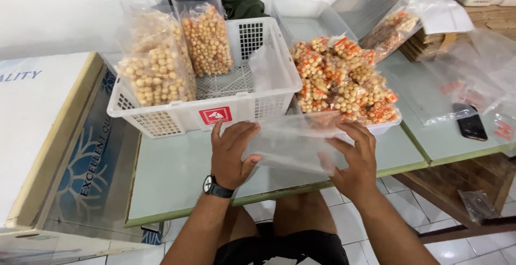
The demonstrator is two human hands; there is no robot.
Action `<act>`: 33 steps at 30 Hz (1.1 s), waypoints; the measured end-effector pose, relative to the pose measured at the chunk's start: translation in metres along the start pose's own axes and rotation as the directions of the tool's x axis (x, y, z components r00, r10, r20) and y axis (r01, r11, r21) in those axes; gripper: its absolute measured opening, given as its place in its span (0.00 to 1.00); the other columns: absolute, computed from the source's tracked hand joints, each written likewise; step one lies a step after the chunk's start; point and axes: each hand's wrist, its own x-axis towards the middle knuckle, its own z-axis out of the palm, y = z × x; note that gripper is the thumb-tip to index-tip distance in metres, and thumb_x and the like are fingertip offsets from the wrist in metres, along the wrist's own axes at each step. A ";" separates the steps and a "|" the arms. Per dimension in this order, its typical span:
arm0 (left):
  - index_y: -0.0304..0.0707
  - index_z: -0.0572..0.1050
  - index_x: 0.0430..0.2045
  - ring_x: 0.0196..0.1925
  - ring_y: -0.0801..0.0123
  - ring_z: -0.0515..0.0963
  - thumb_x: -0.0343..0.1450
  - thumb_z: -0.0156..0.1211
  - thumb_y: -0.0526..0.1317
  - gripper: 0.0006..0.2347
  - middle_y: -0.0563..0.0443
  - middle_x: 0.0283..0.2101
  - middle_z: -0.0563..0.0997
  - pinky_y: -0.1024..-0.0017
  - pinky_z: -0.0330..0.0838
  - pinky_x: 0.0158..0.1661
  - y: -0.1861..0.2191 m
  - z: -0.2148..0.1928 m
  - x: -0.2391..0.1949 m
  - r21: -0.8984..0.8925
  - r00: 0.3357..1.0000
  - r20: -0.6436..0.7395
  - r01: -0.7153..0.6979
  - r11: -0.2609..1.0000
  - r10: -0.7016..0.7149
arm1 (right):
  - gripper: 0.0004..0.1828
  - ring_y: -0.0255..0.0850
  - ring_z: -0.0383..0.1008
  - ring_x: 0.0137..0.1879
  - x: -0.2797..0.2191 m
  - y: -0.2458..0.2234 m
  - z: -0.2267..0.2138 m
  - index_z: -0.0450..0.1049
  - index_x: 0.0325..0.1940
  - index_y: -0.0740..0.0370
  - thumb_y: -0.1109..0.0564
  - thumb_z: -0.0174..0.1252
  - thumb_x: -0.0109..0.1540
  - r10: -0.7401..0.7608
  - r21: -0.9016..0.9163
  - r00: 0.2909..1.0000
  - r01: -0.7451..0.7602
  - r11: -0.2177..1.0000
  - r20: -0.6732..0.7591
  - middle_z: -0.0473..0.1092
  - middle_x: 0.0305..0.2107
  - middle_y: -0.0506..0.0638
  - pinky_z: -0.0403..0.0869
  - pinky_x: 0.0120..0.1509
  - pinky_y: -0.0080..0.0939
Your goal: Manually portioning snacks from large baskets into small plastic bags and organizing the filled bags on a table.
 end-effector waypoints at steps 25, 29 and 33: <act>0.34 0.65 0.86 0.80 0.39 0.78 0.87 0.49 0.52 0.30 0.26 0.80 0.76 0.40 0.72 0.74 0.043 -0.018 -0.007 -0.757 0.399 0.322 0.653 0.019 -0.858 | 0.07 0.46 0.85 0.48 0.008 -0.042 -0.041 0.90 0.45 0.50 0.60 0.69 0.70 0.087 0.029 0.989 -0.091 0.995 0.115 0.88 0.47 0.39 0.69 0.66 0.48; 0.44 0.55 0.90 0.84 0.37 0.70 0.82 0.48 0.68 0.42 0.31 0.87 0.66 0.29 0.66 0.76 0.070 -0.015 -0.015 -0.712 0.376 0.606 0.649 -0.268 -0.701 | 0.10 0.49 0.89 0.50 0.022 -0.046 -0.049 0.91 0.51 0.55 0.65 0.66 0.71 0.149 0.101 0.985 -0.157 0.982 0.084 0.90 0.49 0.47 0.71 0.68 0.49; 0.59 0.77 0.61 0.74 0.29 0.86 0.79 0.53 0.69 0.24 0.35 0.70 0.88 0.34 0.78 0.67 0.076 0.012 -0.060 -0.613 0.473 0.790 0.593 -0.522 -0.390 | 0.07 0.40 0.89 0.56 0.028 -0.040 -0.060 0.87 0.55 0.56 0.62 0.64 0.77 0.161 0.036 0.981 -0.166 0.986 0.109 0.88 0.51 0.47 0.66 0.68 0.48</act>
